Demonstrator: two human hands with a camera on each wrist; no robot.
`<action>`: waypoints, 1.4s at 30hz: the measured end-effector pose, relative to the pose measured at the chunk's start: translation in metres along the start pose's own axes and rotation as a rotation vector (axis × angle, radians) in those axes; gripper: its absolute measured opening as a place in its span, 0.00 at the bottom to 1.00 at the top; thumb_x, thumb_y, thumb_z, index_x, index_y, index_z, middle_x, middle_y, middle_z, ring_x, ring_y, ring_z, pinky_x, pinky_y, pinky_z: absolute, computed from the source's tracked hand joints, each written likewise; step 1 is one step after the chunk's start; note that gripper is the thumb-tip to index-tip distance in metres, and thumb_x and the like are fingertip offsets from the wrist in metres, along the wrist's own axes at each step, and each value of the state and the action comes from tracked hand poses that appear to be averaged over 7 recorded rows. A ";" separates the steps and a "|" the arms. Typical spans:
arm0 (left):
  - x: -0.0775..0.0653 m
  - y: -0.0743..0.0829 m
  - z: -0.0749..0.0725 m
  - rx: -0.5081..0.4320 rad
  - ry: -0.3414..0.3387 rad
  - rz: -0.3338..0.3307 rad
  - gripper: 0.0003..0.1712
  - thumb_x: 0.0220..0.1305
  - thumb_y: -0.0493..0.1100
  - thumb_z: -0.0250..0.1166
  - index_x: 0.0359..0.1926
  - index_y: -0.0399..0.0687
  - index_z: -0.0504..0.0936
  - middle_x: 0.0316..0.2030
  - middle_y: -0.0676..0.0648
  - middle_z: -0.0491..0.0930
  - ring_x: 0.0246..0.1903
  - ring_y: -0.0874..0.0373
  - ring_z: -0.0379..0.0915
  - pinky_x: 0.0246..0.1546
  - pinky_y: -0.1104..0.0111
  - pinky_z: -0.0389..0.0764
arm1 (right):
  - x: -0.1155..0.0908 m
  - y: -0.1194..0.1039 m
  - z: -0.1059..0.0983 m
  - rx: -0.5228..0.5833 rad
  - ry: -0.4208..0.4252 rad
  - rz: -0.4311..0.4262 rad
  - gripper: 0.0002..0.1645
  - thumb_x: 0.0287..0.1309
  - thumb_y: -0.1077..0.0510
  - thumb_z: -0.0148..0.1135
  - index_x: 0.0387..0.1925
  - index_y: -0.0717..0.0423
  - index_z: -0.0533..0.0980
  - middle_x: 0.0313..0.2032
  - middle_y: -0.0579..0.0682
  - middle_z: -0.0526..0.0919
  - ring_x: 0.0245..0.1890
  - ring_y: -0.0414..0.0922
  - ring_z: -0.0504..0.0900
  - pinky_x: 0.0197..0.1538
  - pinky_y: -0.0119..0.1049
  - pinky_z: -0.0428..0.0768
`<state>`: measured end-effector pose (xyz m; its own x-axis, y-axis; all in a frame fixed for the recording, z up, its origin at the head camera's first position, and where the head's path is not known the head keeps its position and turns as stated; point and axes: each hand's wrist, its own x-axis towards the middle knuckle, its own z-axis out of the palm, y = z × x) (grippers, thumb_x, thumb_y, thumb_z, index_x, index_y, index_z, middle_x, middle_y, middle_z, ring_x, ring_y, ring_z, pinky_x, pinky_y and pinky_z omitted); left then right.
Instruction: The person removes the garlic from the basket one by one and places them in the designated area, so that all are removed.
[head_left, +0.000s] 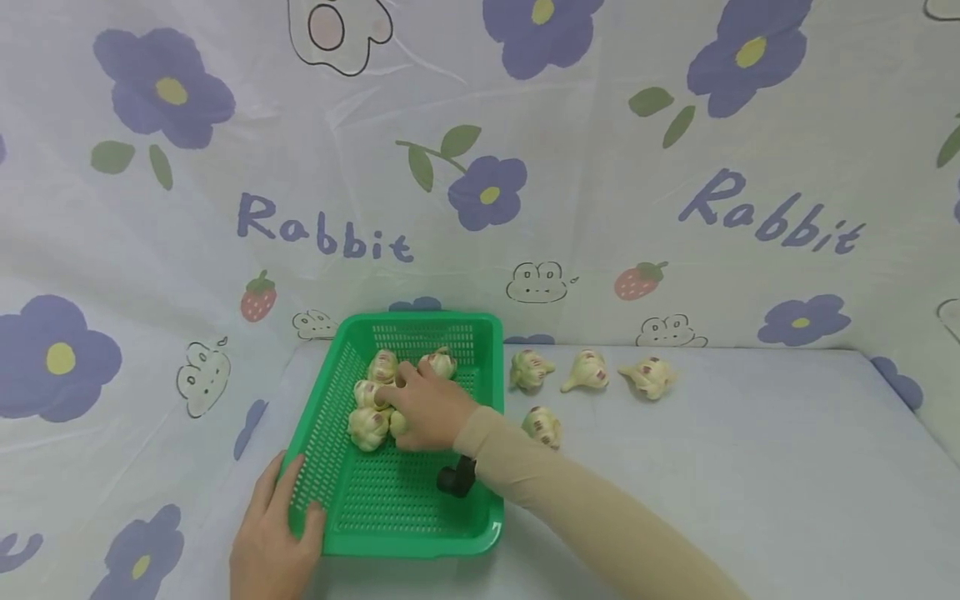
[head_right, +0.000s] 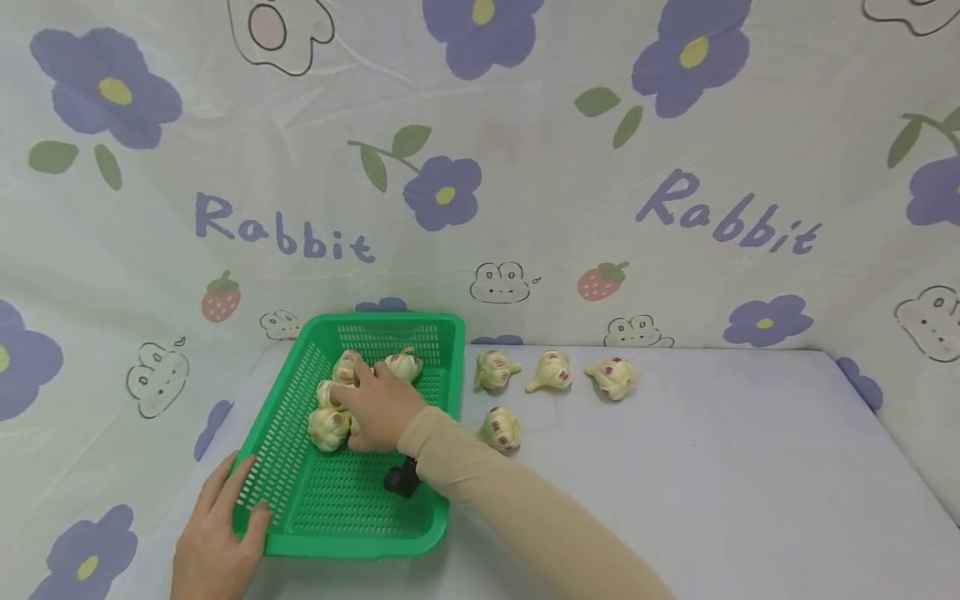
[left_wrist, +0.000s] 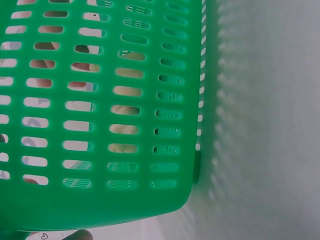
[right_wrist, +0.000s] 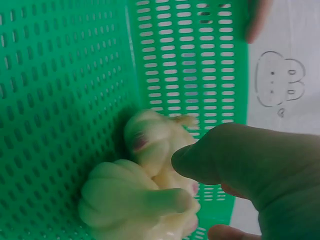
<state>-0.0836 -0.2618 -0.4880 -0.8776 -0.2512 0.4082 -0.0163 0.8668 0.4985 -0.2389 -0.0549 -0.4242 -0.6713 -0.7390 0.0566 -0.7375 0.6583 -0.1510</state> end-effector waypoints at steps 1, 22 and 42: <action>0.000 0.000 0.000 -0.003 0.000 -0.002 0.35 0.61 0.38 0.65 0.71 0.43 0.75 0.71 0.40 0.71 0.66 0.37 0.74 0.60 0.41 0.79 | 0.001 0.000 0.002 -0.008 -0.012 0.004 0.31 0.61 0.50 0.71 0.65 0.40 0.76 0.58 0.54 0.76 0.47 0.47 0.71 0.33 0.30 0.73; 0.000 -0.005 0.003 -0.006 0.008 0.020 0.35 0.60 0.38 0.66 0.71 0.44 0.75 0.71 0.40 0.71 0.65 0.35 0.75 0.57 0.39 0.79 | 0.021 -0.002 0.026 -0.147 -0.142 0.061 0.37 0.59 0.43 0.75 0.69 0.38 0.73 0.70 0.54 0.70 0.60 0.54 0.76 0.46 0.37 0.84; 0.001 -0.002 0.001 -0.012 -0.022 -0.004 0.35 0.62 0.38 0.65 0.72 0.44 0.74 0.72 0.40 0.70 0.67 0.36 0.73 0.61 0.40 0.78 | 0.022 -0.003 0.038 -0.236 -0.170 0.058 0.39 0.59 0.48 0.77 0.69 0.38 0.70 0.68 0.52 0.71 0.63 0.52 0.72 0.45 0.36 0.85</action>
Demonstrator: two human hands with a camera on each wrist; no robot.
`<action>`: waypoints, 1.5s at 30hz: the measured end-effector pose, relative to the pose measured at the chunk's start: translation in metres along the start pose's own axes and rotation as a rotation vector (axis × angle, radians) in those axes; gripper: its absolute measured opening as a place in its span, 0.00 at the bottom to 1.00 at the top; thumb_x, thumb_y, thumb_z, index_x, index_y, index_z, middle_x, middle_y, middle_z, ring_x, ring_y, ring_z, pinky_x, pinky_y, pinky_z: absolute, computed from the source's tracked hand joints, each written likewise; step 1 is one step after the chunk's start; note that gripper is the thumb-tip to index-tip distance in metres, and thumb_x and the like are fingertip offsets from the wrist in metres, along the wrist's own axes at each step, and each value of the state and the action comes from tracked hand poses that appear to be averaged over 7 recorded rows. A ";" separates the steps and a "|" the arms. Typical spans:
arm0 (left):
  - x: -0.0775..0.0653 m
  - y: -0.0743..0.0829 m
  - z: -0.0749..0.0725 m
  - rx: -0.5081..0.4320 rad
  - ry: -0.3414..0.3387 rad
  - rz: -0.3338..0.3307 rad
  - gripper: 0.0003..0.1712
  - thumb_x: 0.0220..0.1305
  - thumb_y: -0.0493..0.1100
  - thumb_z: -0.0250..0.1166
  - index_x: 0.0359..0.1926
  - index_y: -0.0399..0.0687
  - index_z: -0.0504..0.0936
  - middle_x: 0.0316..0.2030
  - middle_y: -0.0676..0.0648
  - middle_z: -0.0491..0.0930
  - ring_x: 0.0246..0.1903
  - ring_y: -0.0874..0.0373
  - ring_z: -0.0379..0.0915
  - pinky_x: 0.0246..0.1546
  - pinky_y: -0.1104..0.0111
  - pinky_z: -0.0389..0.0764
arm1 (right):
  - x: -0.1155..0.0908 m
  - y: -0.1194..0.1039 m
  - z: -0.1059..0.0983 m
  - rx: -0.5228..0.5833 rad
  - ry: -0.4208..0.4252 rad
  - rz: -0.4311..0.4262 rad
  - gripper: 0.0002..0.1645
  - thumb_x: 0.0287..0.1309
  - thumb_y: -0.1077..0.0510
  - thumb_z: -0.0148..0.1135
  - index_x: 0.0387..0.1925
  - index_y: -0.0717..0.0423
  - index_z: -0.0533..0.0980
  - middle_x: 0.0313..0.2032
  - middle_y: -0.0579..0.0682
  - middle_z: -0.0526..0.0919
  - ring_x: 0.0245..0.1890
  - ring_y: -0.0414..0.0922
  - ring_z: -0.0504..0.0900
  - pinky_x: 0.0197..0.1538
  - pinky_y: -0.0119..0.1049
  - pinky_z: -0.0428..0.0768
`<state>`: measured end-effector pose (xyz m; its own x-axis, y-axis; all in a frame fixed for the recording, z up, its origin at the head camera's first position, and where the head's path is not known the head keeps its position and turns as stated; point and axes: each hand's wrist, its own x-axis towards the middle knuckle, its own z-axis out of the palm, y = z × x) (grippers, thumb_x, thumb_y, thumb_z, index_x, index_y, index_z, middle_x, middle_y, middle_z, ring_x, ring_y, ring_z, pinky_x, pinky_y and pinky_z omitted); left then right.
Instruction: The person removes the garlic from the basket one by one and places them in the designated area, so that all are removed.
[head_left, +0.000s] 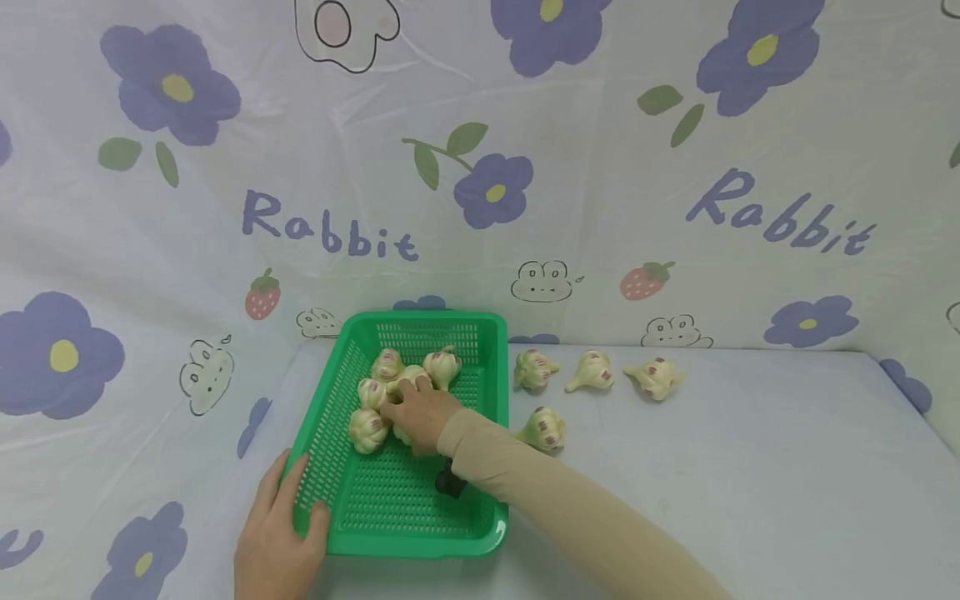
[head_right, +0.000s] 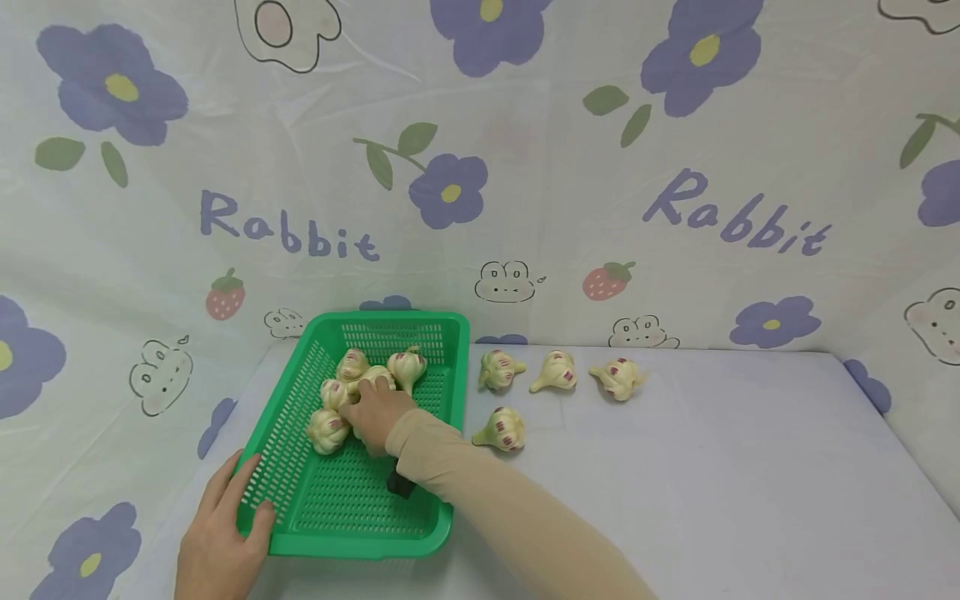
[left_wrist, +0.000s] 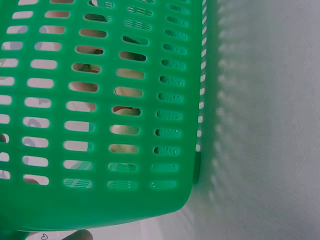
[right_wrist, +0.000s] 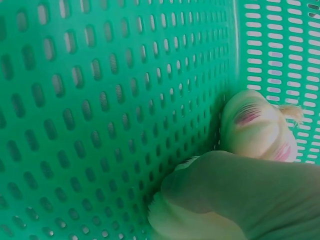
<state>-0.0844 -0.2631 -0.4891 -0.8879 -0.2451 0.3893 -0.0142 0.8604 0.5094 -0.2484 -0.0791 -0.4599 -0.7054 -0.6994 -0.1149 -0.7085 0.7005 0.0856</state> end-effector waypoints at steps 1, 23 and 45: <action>0.000 0.000 0.000 -0.001 0.003 -0.002 0.35 0.62 0.38 0.65 0.72 0.44 0.74 0.72 0.40 0.70 0.67 0.36 0.73 0.61 0.41 0.78 | 0.000 0.000 0.000 0.002 -0.002 0.000 0.38 0.59 0.49 0.77 0.68 0.38 0.70 0.68 0.52 0.71 0.63 0.51 0.72 0.44 0.35 0.85; 0.000 0.003 -0.001 -0.021 0.037 0.011 0.34 0.61 0.37 0.65 0.70 0.43 0.76 0.71 0.41 0.72 0.65 0.37 0.75 0.57 0.40 0.81 | -0.001 0.005 -0.003 0.114 0.029 -0.021 0.31 0.57 0.56 0.76 0.62 0.37 0.77 0.63 0.53 0.75 0.59 0.51 0.72 0.46 0.35 0.82; 0.001 0.000 0.000 -0.023 0.030 0.022 0.33 0.63 0.38 0.66 0.71 0.44 0.76 0.71 0.40 0.71 0.64 0.35 0.75 0.54 0.38 0.81 | -0.021 0.014 -0.017 0.348 0.180 -0.115 0.40 0.48 0.57 0.78 0.65 0.41 0.78 0.60 0.57 0.75 0.57 0.51 0.70 0.51 0.36 0.78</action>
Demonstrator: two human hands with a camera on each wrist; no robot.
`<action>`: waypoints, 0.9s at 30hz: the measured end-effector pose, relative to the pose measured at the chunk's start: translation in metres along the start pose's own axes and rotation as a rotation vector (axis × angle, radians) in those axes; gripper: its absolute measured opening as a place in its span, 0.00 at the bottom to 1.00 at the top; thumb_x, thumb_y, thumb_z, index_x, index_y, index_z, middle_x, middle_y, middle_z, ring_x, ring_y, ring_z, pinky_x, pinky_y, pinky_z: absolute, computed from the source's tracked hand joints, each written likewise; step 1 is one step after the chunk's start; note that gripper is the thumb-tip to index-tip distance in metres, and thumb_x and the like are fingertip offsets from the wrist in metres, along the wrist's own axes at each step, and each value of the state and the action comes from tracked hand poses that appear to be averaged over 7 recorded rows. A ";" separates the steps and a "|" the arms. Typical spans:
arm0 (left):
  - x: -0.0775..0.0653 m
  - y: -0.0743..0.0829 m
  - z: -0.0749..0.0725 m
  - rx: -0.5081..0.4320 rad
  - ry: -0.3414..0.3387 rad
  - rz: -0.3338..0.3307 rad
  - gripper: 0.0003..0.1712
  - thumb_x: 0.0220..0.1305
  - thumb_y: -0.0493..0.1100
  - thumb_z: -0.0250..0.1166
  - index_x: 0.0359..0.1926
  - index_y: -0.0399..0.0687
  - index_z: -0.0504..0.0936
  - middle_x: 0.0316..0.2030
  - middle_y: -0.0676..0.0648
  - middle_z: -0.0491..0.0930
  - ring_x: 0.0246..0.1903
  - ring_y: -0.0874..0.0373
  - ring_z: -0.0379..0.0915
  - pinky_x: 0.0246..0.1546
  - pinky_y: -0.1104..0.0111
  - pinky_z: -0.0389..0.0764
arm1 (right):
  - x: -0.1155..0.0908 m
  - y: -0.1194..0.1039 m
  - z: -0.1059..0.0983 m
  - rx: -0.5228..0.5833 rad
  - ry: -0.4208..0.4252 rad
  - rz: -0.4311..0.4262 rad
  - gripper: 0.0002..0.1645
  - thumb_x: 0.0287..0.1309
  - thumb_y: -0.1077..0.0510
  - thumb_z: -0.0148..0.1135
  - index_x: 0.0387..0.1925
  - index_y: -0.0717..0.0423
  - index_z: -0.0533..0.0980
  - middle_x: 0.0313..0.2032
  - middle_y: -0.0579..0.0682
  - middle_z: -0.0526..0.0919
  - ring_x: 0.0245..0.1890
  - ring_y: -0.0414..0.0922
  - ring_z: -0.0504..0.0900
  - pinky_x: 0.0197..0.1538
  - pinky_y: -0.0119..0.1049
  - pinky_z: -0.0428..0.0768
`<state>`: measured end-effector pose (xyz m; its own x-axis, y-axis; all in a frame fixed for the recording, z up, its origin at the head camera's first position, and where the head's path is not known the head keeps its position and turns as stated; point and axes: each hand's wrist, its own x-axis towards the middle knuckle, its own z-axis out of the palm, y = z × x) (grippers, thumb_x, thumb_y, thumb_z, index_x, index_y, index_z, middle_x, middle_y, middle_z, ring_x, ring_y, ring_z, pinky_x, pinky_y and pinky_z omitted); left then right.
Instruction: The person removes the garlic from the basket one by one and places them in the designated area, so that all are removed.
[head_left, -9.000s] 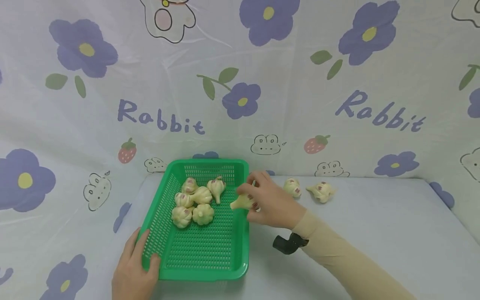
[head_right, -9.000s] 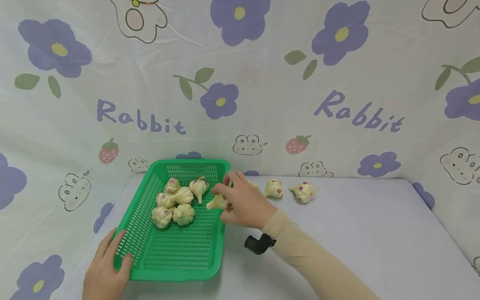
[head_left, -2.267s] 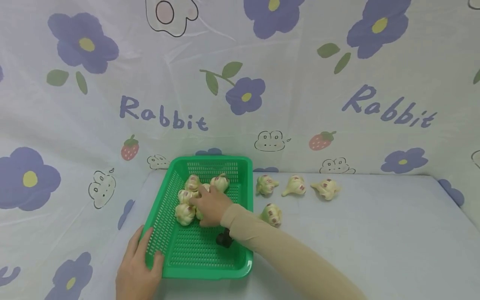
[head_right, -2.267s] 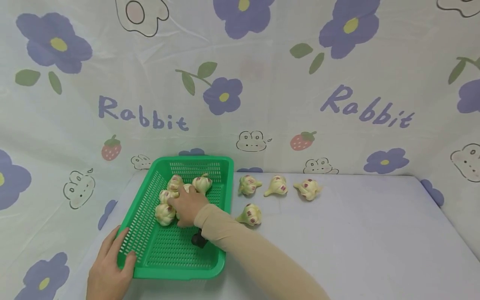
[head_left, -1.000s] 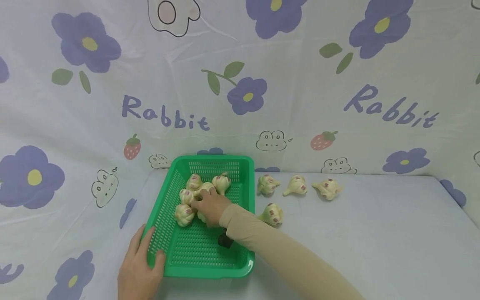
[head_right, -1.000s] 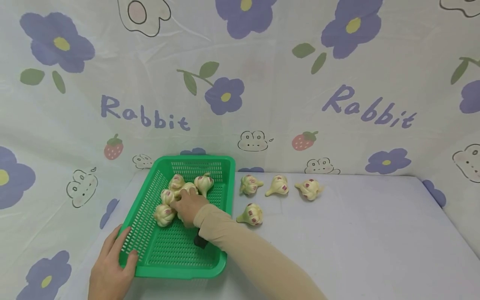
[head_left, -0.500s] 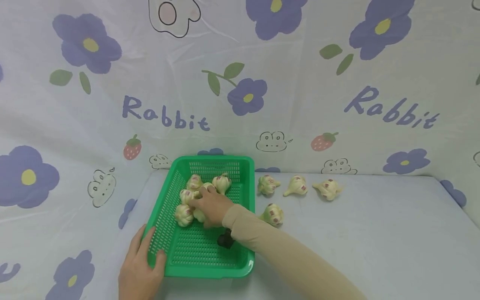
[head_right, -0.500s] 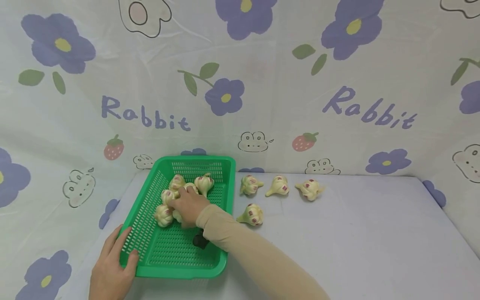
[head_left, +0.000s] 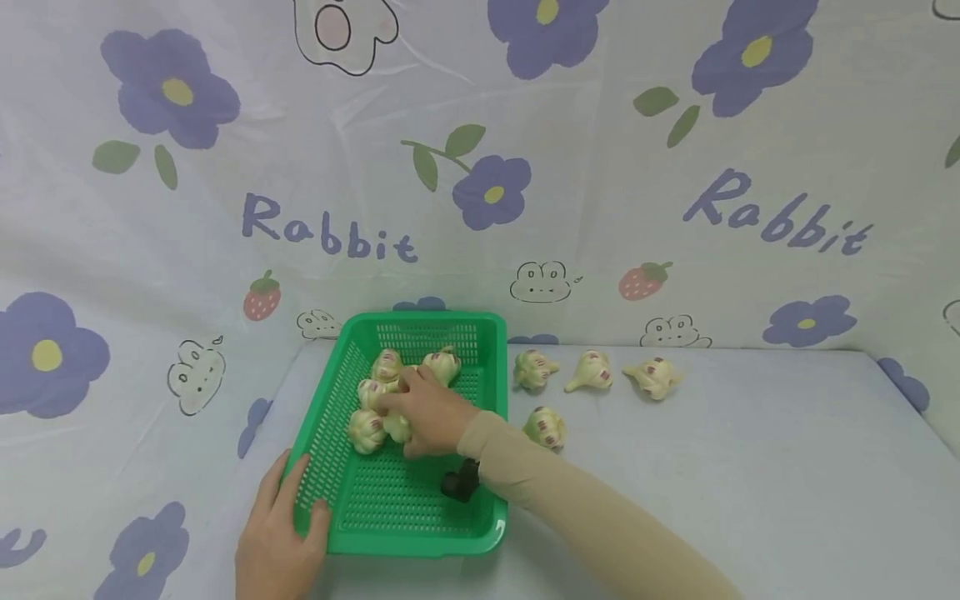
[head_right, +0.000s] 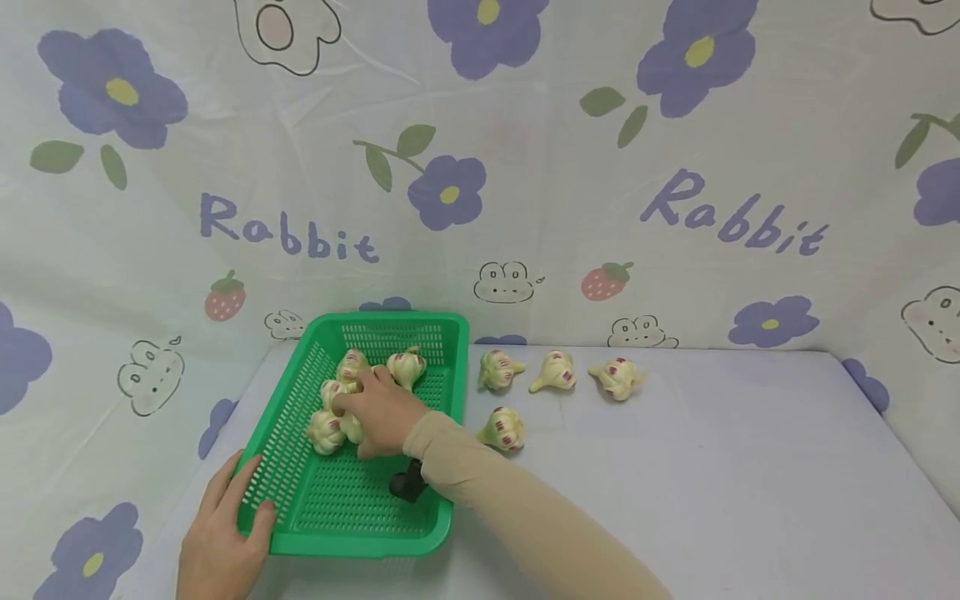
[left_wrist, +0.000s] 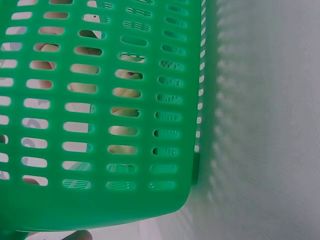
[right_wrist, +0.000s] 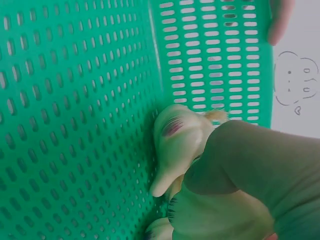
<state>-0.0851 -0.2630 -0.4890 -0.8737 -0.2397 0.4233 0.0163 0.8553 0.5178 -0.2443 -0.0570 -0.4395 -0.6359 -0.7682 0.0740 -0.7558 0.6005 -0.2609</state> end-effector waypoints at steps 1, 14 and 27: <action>0.000 0.000 0.000 0.000 0.001 0.002 0.34 0.62 0.38 0.66 0.70 0.44 0.76 0.71 0.40 0.71 0.64 0.35 0.75 0.54 0.37 0.81 | -0.001 0.000 -0.001 0.011 0.007 -0.004 0.39 0.48 0.58 0.78 0.65 0.41 0.78 0.59 0.57 0.75 0.56 0.50 0.69 0.49 0.35 0.77; 0.001 0.001 -0.001 0.016 -0.041 -0.029 0.34 0.64 0.39 0.65 0.71 0.45 0.75 0.73 0.40 0.70 0.67 0.35 0.72 0.57 0.38 0.79 | -0.016 -0.007 -0.015 0.060 0.100 -0.063 0.34 0.45 0.57 0.75 0.58 0.44 0.79 0.45 0.50 0.69 0.45 0.44 0.62 0.35 0.27 0.67; 0.000 -0.001 0.000 0.013 -0.009 -0.001 0.33 0.62 0.38 0.65 0.70 0.43 0.76 0.71 0.40 0.70 0.65 0.35 0.74 0.56 0.38 0.80 | -0.026 -0.015 -0.026 0.071 0.133 -0.093 0.33 0.44 0.56 0.74 0.57 0.45 0.79 0.45 0.50 0.68 0.46 0.45 0.63 0.33 0.27 0.67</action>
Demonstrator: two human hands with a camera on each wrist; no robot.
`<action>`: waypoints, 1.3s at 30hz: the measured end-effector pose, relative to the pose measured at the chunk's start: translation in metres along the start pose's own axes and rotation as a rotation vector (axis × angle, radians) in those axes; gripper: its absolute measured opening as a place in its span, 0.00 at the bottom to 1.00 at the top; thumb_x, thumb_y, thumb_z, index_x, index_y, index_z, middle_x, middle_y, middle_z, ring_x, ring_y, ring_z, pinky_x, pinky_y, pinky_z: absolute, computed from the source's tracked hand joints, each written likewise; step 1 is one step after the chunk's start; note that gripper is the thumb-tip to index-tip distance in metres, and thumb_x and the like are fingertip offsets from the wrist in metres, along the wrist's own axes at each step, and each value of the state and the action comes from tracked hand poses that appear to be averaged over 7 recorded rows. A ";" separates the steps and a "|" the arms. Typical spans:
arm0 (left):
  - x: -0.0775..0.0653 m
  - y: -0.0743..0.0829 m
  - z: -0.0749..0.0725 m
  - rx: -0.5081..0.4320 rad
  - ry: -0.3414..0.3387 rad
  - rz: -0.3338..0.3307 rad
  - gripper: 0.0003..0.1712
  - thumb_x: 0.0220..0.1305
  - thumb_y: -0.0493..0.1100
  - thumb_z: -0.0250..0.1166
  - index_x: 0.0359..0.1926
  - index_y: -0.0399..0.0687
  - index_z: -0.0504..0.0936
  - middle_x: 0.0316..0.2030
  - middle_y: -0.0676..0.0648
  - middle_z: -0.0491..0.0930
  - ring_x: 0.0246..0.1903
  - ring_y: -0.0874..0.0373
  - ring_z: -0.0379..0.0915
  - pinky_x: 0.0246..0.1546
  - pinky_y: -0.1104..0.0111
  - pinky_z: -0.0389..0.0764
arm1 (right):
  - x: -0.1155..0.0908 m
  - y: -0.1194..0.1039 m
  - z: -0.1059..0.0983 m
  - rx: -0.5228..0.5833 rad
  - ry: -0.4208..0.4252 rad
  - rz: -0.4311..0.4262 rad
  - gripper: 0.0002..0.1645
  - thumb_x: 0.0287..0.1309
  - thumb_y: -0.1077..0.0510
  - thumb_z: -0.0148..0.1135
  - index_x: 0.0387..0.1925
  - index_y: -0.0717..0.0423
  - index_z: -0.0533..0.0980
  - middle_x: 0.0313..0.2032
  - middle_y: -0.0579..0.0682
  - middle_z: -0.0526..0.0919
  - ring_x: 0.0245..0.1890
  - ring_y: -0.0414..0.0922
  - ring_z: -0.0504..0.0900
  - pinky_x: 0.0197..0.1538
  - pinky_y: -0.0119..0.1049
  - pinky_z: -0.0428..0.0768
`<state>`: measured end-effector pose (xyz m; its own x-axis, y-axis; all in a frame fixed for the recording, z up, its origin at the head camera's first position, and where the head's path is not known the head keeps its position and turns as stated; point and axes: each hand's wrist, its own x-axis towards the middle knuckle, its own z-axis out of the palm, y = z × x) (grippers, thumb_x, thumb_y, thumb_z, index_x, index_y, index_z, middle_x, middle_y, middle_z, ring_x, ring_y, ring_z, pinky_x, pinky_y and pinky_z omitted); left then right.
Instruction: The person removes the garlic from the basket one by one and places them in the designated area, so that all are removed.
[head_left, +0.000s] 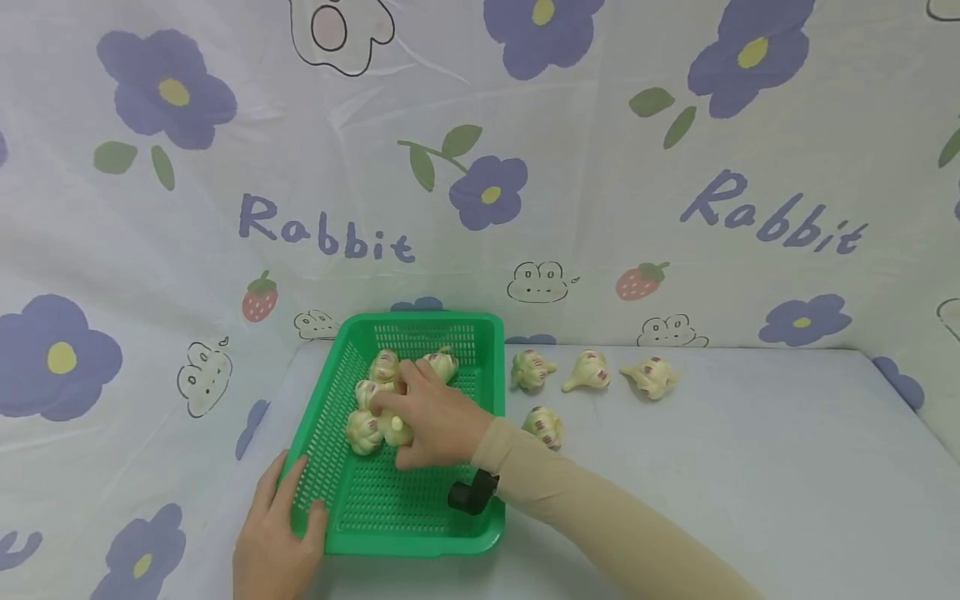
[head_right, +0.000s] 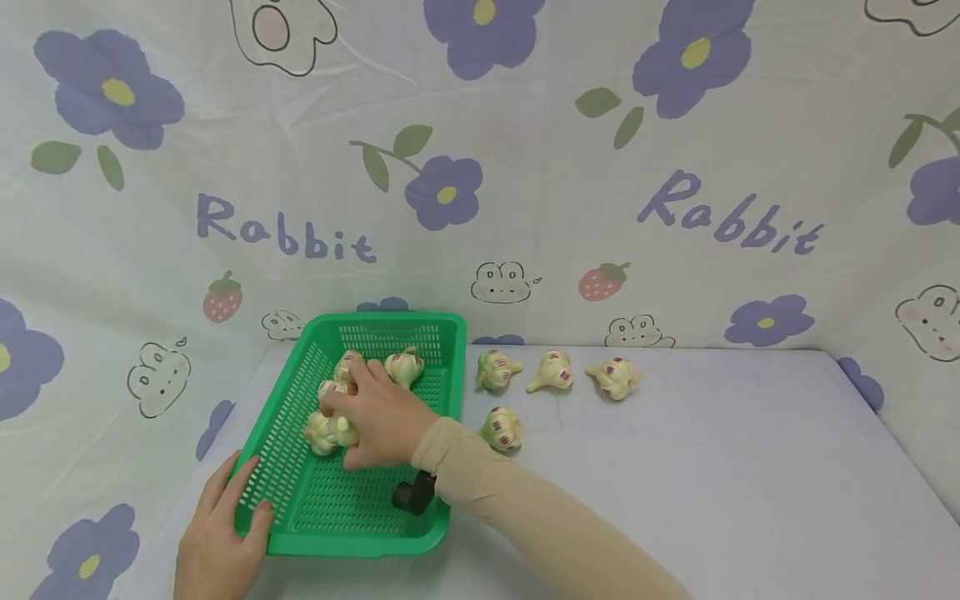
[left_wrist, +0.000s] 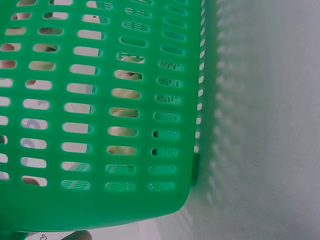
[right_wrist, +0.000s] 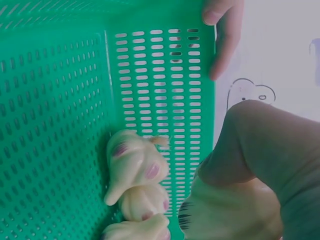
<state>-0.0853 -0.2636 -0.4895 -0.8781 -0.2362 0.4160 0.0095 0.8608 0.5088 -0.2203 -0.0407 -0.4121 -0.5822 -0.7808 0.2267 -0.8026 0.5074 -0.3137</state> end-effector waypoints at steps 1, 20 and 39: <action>0.000 0.000 0.000 0.000 0.001 -0.002 0.33 0.62 0.38 0.66 0.70 0.43 0.76 0.72 0.40 0.70 0.65 0.35 0.74 0.57 0.39 0.80 | -0.001 0.000 0.000 0.005 -0.005 0.001 0.33 0.45 0.56 0.74 0.57 0.45 0.79 0.45 0.50 0.68 0.46 0.45 0.63 0.33 0.26 0.67; 0.000 0.001 0.000 -0.008 0.019 0.018 0.33 0.62 0.38 0.67 0.69 0.43 0.77 0.71 0.40 0.72 0.64 0.34 0.75 0.54 0.38 0.80 | -0.037 0.017 -0.013 0.114 0.035 0.086 0.30 0.45 0.58 0.74 0.55 0.44 0.80 0.48 0.50 0.65 0.51 0.46 0.61 0.41 0.31 0.75; 0.001 0.004 -0.002 0.004 0.001 0.001 0.33 0.63 0.38 0.66 0.70 0.43 0.76 0.71 0.40 0.71 0.64 0.35 0.75 0.55 0.39 0.81 | -0.078 0.037 -0.032 0.193 0.167 0.145 0.33 0.43 0.58 0.73 0.57 0.47 0.81 0.48 0.50 0.68 0.48 0.45 0.68 0.39 0.32 0.79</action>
<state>-0.0849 -0.2614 -0.4855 -0.8776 -0.2358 0.4174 0.0088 0.8627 0.5057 -0.2087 0.0503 -0.4120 -0.7153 -0.6261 0.3105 -0.6793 0.5184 -0.5195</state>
